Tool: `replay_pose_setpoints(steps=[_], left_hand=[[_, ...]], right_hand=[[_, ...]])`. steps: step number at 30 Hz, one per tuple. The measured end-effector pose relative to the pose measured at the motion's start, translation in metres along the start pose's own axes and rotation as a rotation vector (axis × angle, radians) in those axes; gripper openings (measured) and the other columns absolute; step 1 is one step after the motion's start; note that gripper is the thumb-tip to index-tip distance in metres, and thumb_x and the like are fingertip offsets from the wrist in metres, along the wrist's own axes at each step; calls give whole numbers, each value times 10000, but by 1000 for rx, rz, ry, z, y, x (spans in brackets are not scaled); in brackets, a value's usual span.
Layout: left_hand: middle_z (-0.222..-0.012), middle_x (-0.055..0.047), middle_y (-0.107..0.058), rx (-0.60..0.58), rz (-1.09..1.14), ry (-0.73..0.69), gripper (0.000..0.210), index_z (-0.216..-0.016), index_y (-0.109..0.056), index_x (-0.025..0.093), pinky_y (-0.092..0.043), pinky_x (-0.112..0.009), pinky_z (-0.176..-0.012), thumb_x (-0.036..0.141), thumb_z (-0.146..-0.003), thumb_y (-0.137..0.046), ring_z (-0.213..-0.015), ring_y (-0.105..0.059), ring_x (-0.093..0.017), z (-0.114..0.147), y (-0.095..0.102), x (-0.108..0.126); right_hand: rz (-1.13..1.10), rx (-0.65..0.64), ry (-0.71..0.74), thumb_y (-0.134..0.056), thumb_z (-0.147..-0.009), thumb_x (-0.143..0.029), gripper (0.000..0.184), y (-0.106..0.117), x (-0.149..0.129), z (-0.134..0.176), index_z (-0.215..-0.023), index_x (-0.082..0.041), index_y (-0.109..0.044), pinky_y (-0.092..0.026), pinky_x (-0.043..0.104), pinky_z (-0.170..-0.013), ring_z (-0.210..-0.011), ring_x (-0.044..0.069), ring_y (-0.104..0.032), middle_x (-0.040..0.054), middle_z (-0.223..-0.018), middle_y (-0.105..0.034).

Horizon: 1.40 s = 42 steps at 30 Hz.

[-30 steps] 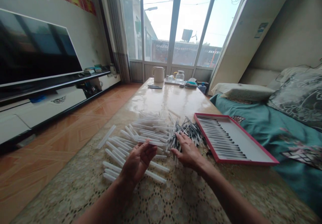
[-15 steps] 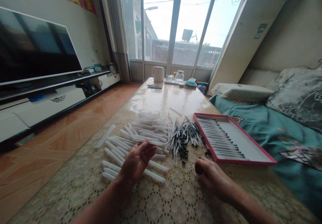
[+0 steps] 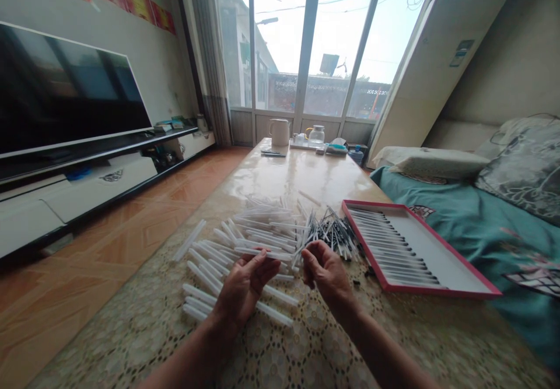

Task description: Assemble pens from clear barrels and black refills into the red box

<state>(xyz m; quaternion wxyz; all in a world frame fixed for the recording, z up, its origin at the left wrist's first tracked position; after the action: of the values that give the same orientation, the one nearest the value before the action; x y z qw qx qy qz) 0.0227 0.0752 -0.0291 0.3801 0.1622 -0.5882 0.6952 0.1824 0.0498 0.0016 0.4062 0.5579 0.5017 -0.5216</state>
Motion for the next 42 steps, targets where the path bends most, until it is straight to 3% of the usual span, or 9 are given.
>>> replay_pose_setpoints(steps=[4,10,31,42], left_hand=[[-683,-57,-718,1,-30,15,102,-802,-613,133,-566,-266,-646,63,-737,-648,-632,-698,-177,-1,1,-2],[-698,-79,-726,-5,-67,28,95,-825,-613,128,-564,-275,-665,84,-748,-650,-659,-701,-188,-2,1,-5],[-730,-69,-737,-82,-126,44,133,-835,-612,125,-560,-269,-709,144,-734,-696,-699,-703,-174,0,-6,-10],[-732,-44,-729,-112,-132,44,164,-826,-630,127,-556,-268,-714,147,-699,-731,-702,-694,-163,1,-8,-11]], right_hand=[[-7,-27,49,-639,-786,-409,266,-9,4,11,-806,-182,-502,-446,212,-482,-546,113,-577,-24,-639,-574],[105,-52,143,-621,-813,-314,154,-5,-4,17,-857,-182,-556,-487,244,-608,-636,125,-587,-5,-714,-597],[205,-23,227,-624,-808,-238,99,3,-5,16,-884,-176,-606,-498,255,-595,-618,133,-603,16,-728,-633],[88,7,156,-660,-774,-255,121,6,-6,17,-842,-160,-628,-492,210,-508,-529,105,-598,-5,-643,-628]])
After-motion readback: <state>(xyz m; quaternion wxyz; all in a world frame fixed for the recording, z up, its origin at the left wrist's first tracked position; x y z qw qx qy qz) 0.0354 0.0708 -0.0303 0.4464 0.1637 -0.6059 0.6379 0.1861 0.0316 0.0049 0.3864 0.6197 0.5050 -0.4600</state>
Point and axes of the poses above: each hand's wrist, its own z-axis away from the middle knuckle, its own y-axis out of the back of the hand, x = y × z, the point moved 9 cm from there along -z, towards the middle knuckle
